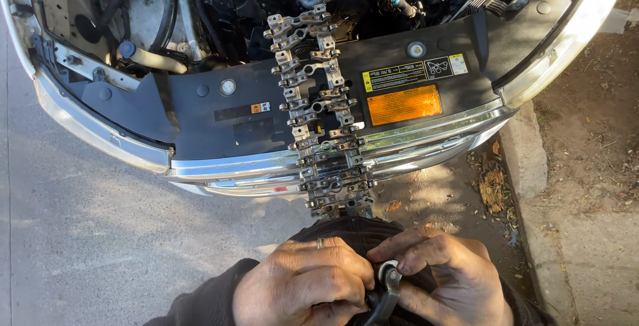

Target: The person works on a car engine with the valve cover removed, using a ratchet to loosen bolts on the camshaft bearing caps. They then handle the long camshaft carrier assembly resting across the front bumper, working on its bolts by hand, and fit a black rubber gasket onto a component.

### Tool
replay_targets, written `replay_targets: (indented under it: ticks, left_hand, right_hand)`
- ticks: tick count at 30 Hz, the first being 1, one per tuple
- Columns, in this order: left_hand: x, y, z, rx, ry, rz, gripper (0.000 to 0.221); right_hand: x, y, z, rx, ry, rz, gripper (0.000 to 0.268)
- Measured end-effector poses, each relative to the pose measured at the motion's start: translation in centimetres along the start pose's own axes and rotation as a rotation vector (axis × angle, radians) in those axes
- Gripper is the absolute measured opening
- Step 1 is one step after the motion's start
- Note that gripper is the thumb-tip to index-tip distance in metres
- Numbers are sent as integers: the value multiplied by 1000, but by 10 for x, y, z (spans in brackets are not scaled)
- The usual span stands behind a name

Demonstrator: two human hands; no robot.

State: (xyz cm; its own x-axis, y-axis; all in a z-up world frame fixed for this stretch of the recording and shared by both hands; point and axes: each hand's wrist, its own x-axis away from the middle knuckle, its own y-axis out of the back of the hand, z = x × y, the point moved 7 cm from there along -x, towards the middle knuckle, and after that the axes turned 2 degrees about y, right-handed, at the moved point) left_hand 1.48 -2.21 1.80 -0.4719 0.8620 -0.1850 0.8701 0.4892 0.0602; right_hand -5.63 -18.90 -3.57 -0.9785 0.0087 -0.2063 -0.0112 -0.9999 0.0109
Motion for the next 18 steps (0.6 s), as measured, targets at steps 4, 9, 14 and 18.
replay_targets:
  ticks: [4, 9, 14, 18]
  left_hand:
    - [5, -3, 8, -1, -3, 5, 15]
    - [2, -2, 0, -21, -4, 20, 15]
    - [5, -3, 3, 0, 0, 29, 14]
    - [6, -4, 3, -10, -3, 42, 12]
  right_hand:
    - [0, 0, 2, 55, -27, 6, 28]
    - [-1, -2, 6, 48, -37, 16, 27]
    - [2, -1, 5, 69, -43, 5, 28]
    - [3, -2, 6, 54, -50, -4, 27]
